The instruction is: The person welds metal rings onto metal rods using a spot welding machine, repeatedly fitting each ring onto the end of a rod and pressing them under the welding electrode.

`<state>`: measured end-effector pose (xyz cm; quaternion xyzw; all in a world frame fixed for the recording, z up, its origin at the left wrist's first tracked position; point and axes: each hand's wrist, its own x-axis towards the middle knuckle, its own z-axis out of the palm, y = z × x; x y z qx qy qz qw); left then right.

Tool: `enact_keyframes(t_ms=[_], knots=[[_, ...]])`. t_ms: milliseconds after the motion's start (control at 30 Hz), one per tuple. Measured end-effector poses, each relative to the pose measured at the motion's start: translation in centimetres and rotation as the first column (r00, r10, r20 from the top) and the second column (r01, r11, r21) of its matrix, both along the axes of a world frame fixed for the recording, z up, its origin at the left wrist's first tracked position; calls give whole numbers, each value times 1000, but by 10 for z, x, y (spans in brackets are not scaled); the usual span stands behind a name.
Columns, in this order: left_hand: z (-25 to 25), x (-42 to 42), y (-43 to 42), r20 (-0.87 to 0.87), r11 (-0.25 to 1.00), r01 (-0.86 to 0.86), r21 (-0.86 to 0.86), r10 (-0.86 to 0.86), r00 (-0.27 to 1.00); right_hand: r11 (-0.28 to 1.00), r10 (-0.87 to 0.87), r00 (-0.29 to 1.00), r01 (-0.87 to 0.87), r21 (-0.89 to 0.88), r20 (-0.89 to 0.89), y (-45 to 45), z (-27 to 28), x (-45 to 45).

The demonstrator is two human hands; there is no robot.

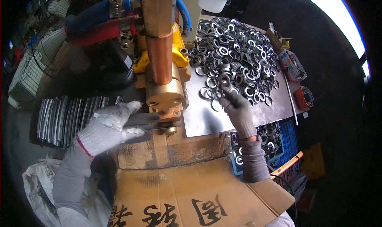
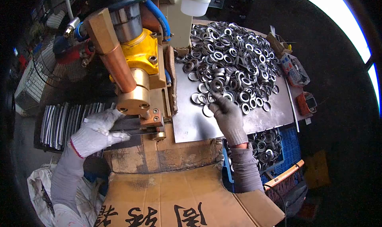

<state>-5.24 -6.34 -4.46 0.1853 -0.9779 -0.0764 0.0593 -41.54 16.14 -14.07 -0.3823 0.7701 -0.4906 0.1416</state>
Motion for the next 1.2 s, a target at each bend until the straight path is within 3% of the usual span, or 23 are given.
enact_keyframes(t_ms=[33,67,167,233,400,467,500,600,633,667,733,800,833,867,900,933,1000,1033,1067,1133,1200], knots=[[-2,6,-3,-25,998,16,64,-14,1000,1000,22,991,-23,-2,-134,5,-35,-12],[-2,5,-4,-27,998,22,64,-20,999,996,42,971,-22,87,-235,9,-21,2],[-2,6,-2,5,998,24,52,-24,1000,989,0,958,42,140,-287,7,-24,11],[4,4,3,5,999,-8,48,8,1000,987,103,898,-39,156,-428,5,-30,10],[1,9,-3,-47,997,57,60,-54,997,930,329,881,-241,276,-339,17,-11,22],[-2,10,0,-25,996,58,65,-56,998,972,216,961,-195,133,-172,25,-22,17],[-4,11,1,-25,997,49,57,-48,999,982,188,950,-176,68,-249,22,-26,14],[-3,11,3,-29,998,65,0,-65,997,976,103,984,-71,206,-148,12,-20,25],[0,11,5,-9,999,45,13,-44,999,946,123,954,-29,322,-274,8,-5,34],[2,11,7,9,999,22,25,-22,1000,947,123,954,-30,320,-275,6,-12,36],[4,8,13,-5,1000,10,25,-10,1000,962,142,854,-1,273,-500,3,-33,36],[5,9,19,-21,1000,-15,24,16,1000,969,150,883,-42,243,-445,2,-32,39],[3,9,22,-36,1000,-18,-16,17,999,991,90,996,-90,97,6,6,-27,40],[1,9,26,-50,998,-21,-55,18,999,997,80,883,-65,-50,462,9,-18,42],[0,7,31,-48,997,-57,-47,55,997,999,6,774,16,-28,633,12,7,44],[-3,8,35,-50,997,-63,-51,61,997,979,77,580,109,-170,811,16,-8,33],[-16,12,46,-60,998,-53,24,54,997,964,66,554,178,-195,830,22,-16,17],[-31,17,48,-101,998,-39,41,43,994,987,-5,701,117,-107,713,27,-13,12],[-30,15,54,-70,1000,-18,-12,18,997,988,-7,702,116,-105,713,30,-14,10],[-35,19,62,-88,1000,-20,-6,19,996,996,-84,930,63,70,357,30,-21,6],[-37,33,69,-122,999,-20,-25,17,992,983,-9,999,2,185,40,24,-28,7]])
